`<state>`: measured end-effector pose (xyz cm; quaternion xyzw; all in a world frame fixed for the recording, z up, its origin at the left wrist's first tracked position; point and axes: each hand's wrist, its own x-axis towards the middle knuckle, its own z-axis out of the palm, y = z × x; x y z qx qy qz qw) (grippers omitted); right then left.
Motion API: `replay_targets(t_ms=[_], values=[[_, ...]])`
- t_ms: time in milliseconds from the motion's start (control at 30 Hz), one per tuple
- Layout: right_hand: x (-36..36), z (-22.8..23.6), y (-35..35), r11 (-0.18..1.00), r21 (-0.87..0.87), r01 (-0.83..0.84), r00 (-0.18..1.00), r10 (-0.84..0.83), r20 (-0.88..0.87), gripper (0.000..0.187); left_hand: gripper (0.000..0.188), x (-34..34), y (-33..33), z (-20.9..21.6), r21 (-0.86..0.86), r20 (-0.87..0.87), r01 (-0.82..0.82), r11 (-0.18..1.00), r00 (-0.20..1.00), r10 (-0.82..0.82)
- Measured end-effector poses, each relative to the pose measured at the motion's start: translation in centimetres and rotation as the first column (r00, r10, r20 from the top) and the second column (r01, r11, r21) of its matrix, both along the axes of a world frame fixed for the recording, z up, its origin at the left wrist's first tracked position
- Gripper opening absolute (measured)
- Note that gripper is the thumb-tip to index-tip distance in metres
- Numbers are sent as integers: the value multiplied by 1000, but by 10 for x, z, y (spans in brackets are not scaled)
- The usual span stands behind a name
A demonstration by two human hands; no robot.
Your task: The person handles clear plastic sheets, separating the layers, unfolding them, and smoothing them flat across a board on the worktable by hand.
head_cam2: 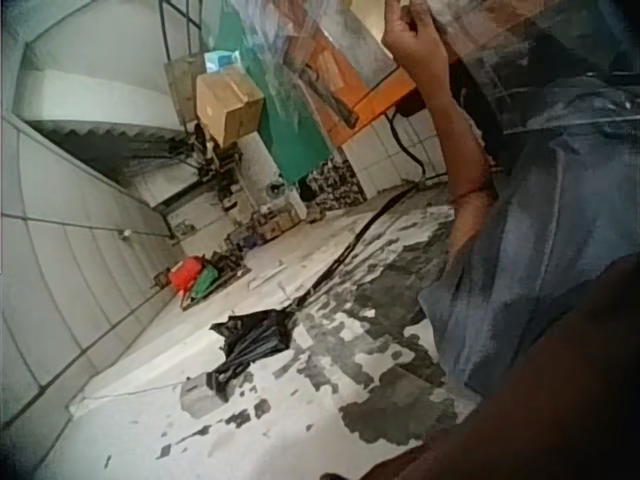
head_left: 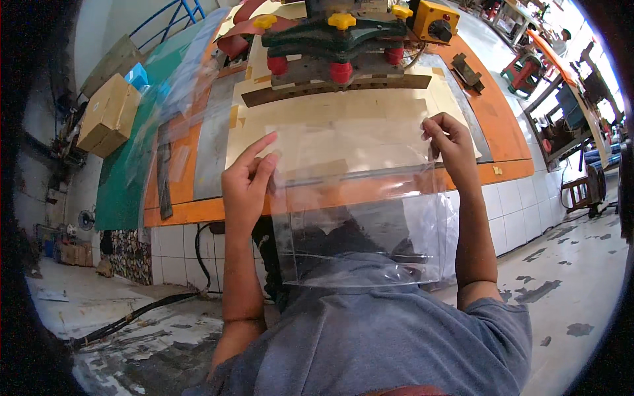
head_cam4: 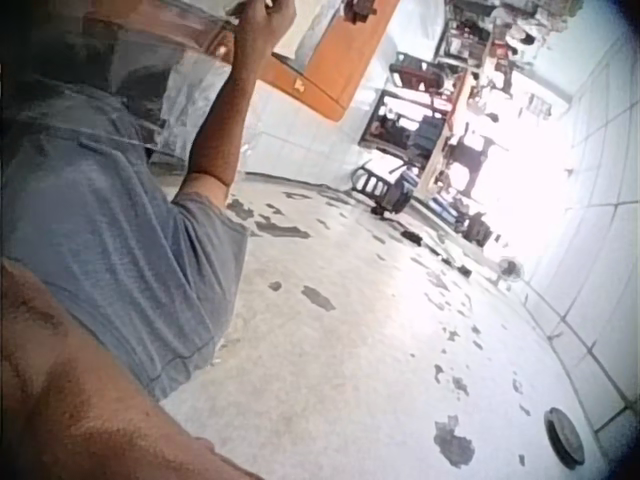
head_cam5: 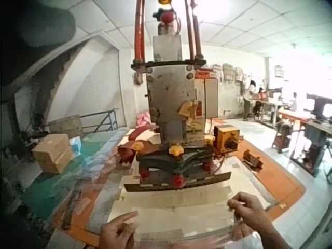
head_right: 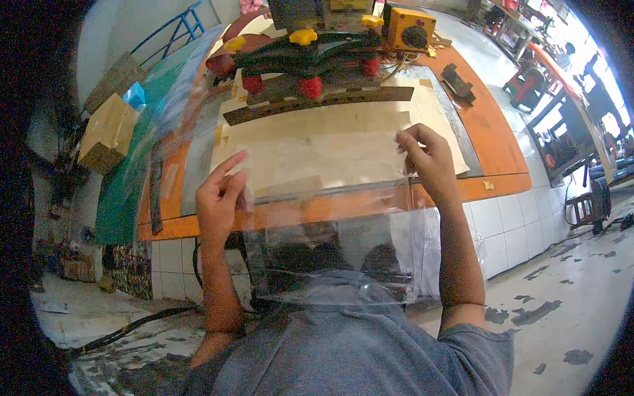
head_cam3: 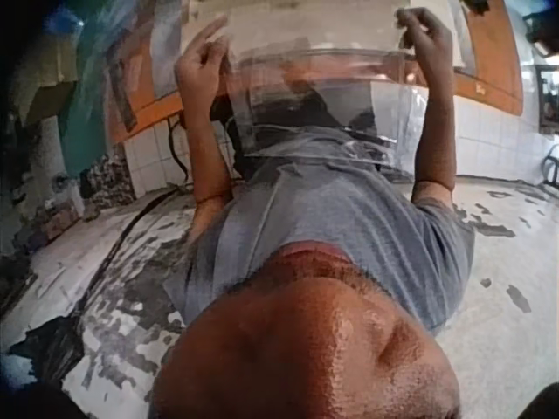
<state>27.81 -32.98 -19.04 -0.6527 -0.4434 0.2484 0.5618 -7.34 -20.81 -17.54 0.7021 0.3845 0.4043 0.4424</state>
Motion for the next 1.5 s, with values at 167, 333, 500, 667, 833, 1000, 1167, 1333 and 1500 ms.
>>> replay_targets(t_ms=[167,333,500,667,833,1000,1167,1333,1500], values=[[20,-24,2,990,-130,53,983,-29,181,29,36,15,22,-19,68,-110,107,992,989,-99],[27,-41,8,986,-114,123,944,-81,319,35,34,28,45,-21,203,-223,154,967,969,-107],[25,-37,10,984,-119,132,930,-81,359,34,33,38,59,-26,276,-200,198,940,969,-145],[30,-39,14,974,-182,134,951,-74,302,28,31,46,66,-36,79,-337,214,974,925,-176],[36,-25,23,979,-171,115,883,-22,469,23,28,55,71,-53,240,-459,213,947,885,-83],[60,-28,46,981,-162,107,776,19,630,24,26,71,68,-54,413,-578,210,886,812,77],[71,-41,67,968,-128,214,663,-48,747,27,20,79,72,-50,491,-681,230,840,702,206],[61,-40,74,960,-114,255,622,-73,780,26,17,79,79,-58,526,-703,250,813,666,249],[66,-42,76,956,-160,245,623,-29,781,27,16,81,75,-55,511,-728,254,821,635,257]])
